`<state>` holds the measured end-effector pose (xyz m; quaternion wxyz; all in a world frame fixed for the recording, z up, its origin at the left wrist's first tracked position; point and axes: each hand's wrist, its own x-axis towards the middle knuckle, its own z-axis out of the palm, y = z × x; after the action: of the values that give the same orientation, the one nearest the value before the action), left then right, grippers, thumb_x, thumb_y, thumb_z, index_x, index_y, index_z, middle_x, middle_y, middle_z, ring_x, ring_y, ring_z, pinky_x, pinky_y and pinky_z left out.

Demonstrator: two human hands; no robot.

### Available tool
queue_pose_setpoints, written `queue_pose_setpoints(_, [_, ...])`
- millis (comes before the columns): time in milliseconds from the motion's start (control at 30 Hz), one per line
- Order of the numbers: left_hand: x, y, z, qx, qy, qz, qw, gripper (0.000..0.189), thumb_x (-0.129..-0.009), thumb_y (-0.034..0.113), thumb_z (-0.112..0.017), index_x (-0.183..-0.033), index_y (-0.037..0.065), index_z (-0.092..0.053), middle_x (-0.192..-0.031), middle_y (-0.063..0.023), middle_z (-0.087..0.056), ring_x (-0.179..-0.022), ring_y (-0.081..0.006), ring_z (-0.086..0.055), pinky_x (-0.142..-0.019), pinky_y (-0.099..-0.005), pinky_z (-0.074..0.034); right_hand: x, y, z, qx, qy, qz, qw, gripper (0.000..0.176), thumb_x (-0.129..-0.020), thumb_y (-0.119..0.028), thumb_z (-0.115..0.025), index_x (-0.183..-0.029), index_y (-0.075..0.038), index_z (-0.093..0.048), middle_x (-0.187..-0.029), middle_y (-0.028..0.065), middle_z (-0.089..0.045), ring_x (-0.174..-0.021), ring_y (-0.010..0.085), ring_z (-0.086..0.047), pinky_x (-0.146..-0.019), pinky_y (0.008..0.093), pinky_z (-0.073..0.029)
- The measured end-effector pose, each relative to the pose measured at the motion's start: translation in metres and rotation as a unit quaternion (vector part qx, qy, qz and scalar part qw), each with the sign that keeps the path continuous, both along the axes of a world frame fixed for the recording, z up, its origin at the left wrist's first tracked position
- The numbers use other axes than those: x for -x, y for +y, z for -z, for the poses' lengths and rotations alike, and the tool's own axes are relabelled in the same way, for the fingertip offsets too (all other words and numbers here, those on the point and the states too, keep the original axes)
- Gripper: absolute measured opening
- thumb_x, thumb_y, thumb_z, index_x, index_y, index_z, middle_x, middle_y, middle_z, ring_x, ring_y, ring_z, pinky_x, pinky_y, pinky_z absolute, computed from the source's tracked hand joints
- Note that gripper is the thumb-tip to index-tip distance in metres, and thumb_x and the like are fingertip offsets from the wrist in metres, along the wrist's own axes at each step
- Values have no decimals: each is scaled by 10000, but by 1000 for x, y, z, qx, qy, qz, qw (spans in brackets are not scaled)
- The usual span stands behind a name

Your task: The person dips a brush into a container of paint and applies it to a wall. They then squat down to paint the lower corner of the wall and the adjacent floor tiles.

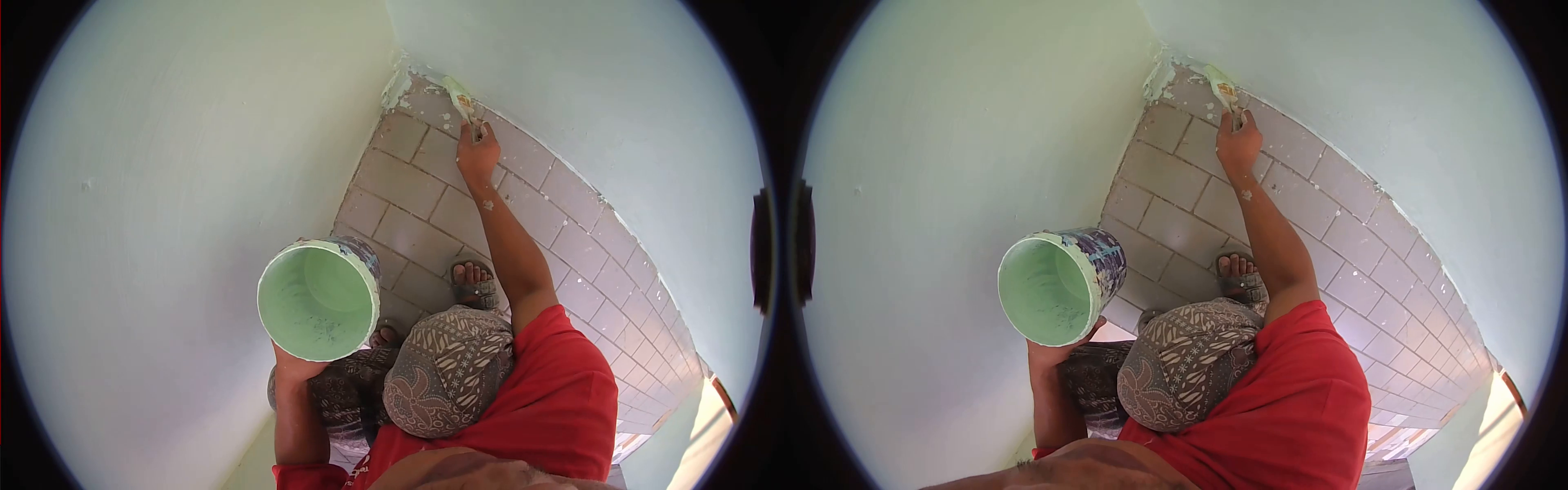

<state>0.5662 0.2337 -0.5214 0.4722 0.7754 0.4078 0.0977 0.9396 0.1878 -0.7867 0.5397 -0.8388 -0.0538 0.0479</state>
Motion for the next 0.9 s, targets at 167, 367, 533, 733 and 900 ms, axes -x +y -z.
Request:
queue_pose_setpoints(167, [-6,1,-1,44,8,-11,999,585,-618,76,-970,-1134,24,-700,-1059,-67,-732,-946,-178,-695,-814,-327,-581,-2,28,-7,4,-43,-57,997,348,-921,-291,-683,-1068,24,-690,-763,243,-682,-707,406,-689,-648,430,-530])
queue_pose_setpoints(367, [7,0,3,2,5,-6,1000,581,-629,63,-962,-1144,26,-696,-1051,-62,-732,-922,-175,-691,-808,-329,-579,-3,-25,-6,10,-7,4,1000,345,-923,-291,-690,-1056,27,-686,-743,227,-669,-651,372,-658,-630,427,-504])
queue_pose_setpoints(533, [12,5,4,59,43,-2,997,779,-610,67,-942,-1299,4,-586,-1222,-113,-672,-1056,-204,-668,-913,-355,-550,12,-10,-11,-42,6,-12,999,330,-929,-274,-689,-1034,39,-681,-722,204,-662,-636,319,-644,-625,403,-488])
queue_pose_setpoints(733, [5,2,1,5,13,22,1000,731,-616,50,-936,-1270,3,-613,-1201,-116,-686,-1035,-203,-677,-894,-355,-561,-6,-25,-4,-35,29,7,999,312,-932,-247,-690,-1040,45,-671,-715,166,-670,-609,269,-614,-615,382,-480])
queue_pose_setpoints(900, [8,-4,2,26,-16,-24,999,583,-647,65,-952,-1163,20,-684,-1087,-70,-726,-958,-176,-689,-823,-333,-575,20,-25,-3,-60,48,39,996,315,-927,-246,-692,-1065,37,-673,-712,140,-670,-608,231,-611,-606,374,-476])
